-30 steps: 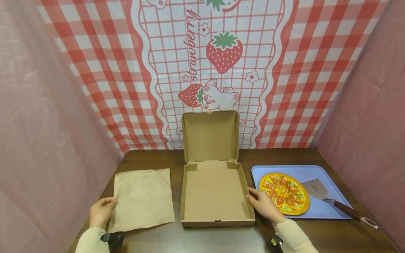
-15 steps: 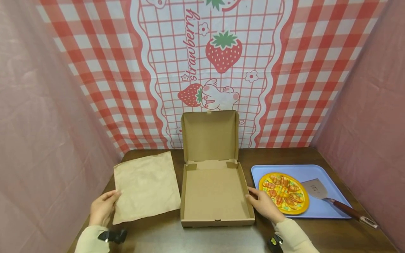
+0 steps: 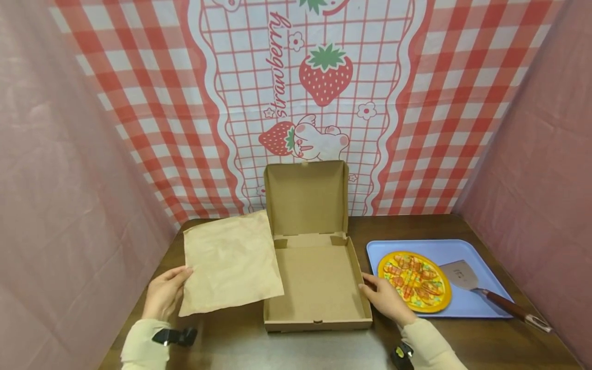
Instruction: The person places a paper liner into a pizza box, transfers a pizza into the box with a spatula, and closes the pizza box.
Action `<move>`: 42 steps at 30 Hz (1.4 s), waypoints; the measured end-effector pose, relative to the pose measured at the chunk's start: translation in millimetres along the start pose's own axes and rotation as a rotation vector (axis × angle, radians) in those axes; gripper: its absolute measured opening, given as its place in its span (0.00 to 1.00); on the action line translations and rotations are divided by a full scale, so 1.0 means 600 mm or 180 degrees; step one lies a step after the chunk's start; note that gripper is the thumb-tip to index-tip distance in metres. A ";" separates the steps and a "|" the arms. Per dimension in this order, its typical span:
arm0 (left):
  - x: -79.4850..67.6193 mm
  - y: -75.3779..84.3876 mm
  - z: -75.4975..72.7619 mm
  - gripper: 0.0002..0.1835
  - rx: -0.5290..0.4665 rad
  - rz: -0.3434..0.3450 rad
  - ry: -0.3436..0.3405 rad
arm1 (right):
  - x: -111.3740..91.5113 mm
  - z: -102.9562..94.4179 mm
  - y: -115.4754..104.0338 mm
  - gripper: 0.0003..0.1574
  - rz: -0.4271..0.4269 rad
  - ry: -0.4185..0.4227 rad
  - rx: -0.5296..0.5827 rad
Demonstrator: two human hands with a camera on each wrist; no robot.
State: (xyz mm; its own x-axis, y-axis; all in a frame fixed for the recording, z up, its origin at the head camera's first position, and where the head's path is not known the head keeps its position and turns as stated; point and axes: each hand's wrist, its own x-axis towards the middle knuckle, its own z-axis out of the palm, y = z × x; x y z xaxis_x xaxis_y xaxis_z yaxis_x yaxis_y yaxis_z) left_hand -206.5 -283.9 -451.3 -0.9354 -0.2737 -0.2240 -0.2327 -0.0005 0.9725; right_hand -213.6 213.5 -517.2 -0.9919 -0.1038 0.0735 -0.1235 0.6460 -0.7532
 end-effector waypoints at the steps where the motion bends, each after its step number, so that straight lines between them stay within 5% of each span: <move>1: 0.000 0.001 0.007 0.18 -0.0046 -0.0006 -0.0034 | 0.000 0.000 0.000 0.25 0.0002 0.0007 0.0007; 10: -0.001 0.006 0.082 0.13 -0.0336 0.0027 -0.0197 | -0.001 0.001 0.002 0.26 0.0007 0.0022 -0.0015; 18: 0.002 -0.016 0.156 0.09 -0.0460 0.0071 -0.0197 | -0.002 0.003 0.003 0.27 0.0050 0.0032 0.0010; 30: 0.011 -0.029 0.232 0.15 -0.0143 0.0231 -0.0210 | -0.002 0.000 0.000 0.27 0.0055 0.0008 0.0022; 42: 0.013 -0.040 0.272 0.12 0.0297 0.0332 -0.0213 | -0.002 0.000 0.002 0.27 0.0054 -0.0015 0.0058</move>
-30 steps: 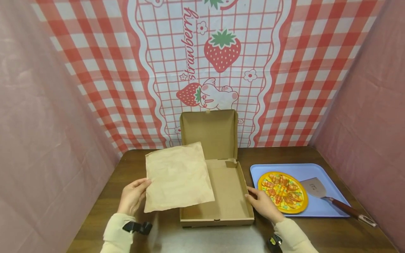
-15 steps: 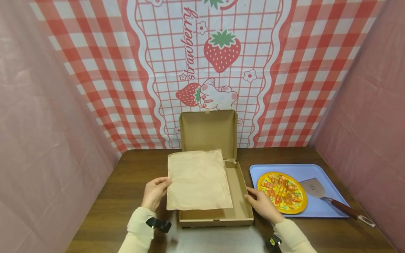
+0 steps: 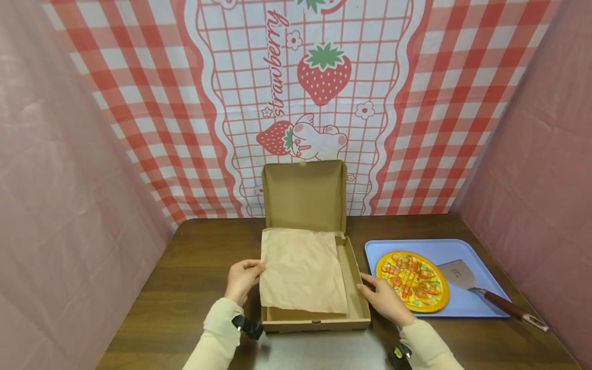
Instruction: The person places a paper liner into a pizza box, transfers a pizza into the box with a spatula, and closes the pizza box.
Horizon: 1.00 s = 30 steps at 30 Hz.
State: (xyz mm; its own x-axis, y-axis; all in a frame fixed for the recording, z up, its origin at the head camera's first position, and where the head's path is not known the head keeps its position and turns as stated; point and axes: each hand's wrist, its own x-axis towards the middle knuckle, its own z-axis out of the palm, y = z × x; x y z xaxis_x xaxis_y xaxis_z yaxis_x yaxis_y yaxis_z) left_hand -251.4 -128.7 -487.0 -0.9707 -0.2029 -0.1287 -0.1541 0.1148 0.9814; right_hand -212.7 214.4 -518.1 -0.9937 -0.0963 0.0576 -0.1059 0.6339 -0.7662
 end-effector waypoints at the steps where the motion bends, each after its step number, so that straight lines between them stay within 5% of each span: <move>1: 0.000 -0.001 0.002 0.12 -0.0003 0.0013 -0.0010 | 0.000 0.000 0.000 0.27 -0.0011 0.0004 0.0003; 13: -0.003 -0.006 0.025 0.10 0.0208 0.0204 -0.0022 | 0.000 0.002 -0.003 0.26 -0.0027 -0.0010 0.0097; 30: -0.010 -0.004 0.031 0.04 0.1462 0.0931 0.0163 | 0.001 0.007 -0.004 0.27 0.0065 -0.0046 0.0148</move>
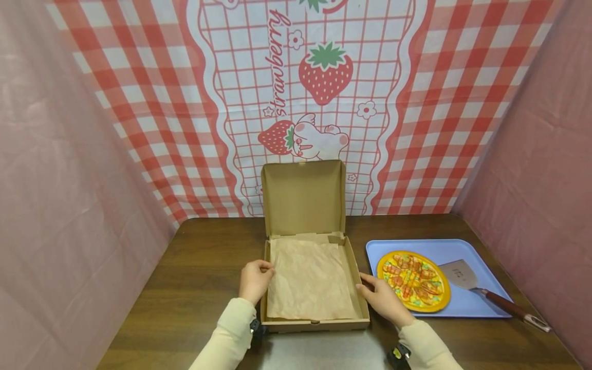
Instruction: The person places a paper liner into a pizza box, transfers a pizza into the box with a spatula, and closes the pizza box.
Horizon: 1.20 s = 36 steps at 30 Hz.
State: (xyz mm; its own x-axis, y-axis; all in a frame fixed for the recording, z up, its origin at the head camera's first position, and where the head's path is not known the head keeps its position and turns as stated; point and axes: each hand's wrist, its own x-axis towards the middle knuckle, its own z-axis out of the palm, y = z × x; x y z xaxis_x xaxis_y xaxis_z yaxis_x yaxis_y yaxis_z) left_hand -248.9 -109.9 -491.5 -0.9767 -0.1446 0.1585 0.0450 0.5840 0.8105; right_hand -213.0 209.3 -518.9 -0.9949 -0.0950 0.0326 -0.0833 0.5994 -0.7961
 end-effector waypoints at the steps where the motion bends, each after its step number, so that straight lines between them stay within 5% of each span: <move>1: 0.000 0.001 0.000 0.04 0.0065 0.0029 -0.0005 | 0.000 0.000 0.000 0.27 0.0000 0.0000 -0.0003; 29: -0.004 0.008 0.018 0.07 0.1103 0.0667 -0.0164 | -0.005 -0.001 -0.009 0.26 -0.0066 0.0017 -0.0092; 36: -0.007 0.012 0.014 0.08 0.1221 0.0621 -0.0266 | -0.003 0.002 -0.008 0.27 -0.0025 0.0028 -0.0080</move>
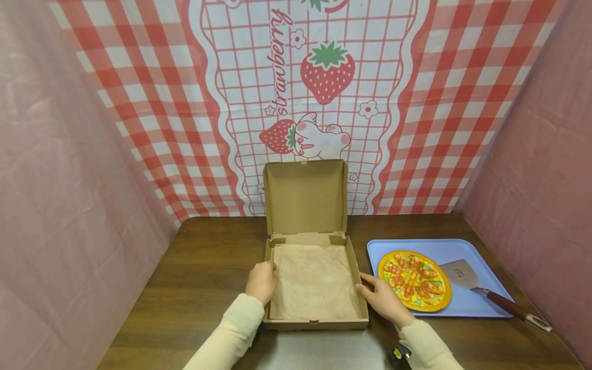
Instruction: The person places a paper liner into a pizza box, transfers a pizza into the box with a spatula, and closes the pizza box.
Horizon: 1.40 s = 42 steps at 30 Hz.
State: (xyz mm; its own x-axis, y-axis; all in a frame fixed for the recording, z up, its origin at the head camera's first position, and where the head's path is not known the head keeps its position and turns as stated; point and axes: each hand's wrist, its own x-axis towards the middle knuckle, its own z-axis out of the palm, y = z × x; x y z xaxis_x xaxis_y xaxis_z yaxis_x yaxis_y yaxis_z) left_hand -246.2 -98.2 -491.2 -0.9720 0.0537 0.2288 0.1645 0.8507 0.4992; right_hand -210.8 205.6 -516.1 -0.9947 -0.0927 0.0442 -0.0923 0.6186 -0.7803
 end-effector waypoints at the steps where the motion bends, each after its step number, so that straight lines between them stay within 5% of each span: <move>1: 0.000 0.001 0.000 0.07 0.0015 -0.0001 -0.0005 | 0.000 0.000 0.000 0.27 -0.0006 -0.0002 0.0003; 14: 0.001 0.000 -0.002 0.06 -0.0036 0.0039 -0.0055 | -0.002 -0.002 -0.005 0.27 -0.0014 -0.0032 0.0042; 24: 0.003 0.008 -0.027 0.09 -0.0658 0.0214 -0.0191 | 0.001 -0.001 -0.001 0.27 0.0007 -0.0021 0.0046; 32: -0.005 0.057 -0.049 0.10 -0.1138 0.0367 -0.0192 | -0.001 -0.006 -0.003 0.27 0.0012 -0.0018 0.0069; 36: -0.013 0.082 -0.046 0.12 -0.1335 0.0503 -0.0161 | -0.002 -0.019 -0.004 0.29 0.0061 -0.0056 0.0439; 39: -0.018 0.102 -0.041 0.15 -0.1575 0.0548 -0.0168 | -0.004 -0.042 -0.005 0.29 -0.0104 0.0061 0.0575; 42: -0.022 0.122 -0.032 0.19 -0.1769 0.0586 -0.0222 | -0.009 -0.075 -0.004 0.26 -0.0375 0.0379 0.0298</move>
State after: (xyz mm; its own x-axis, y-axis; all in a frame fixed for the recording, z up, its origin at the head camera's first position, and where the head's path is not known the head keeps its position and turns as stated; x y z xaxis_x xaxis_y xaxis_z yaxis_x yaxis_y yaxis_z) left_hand -217.9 -46.6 -441.8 -0.9247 0.2248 0.3072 0.3766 0.4234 0.8239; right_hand -207.4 239.6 -486.7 -0.9761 -0.0637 0.2078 -0.2094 0.5330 -0.8198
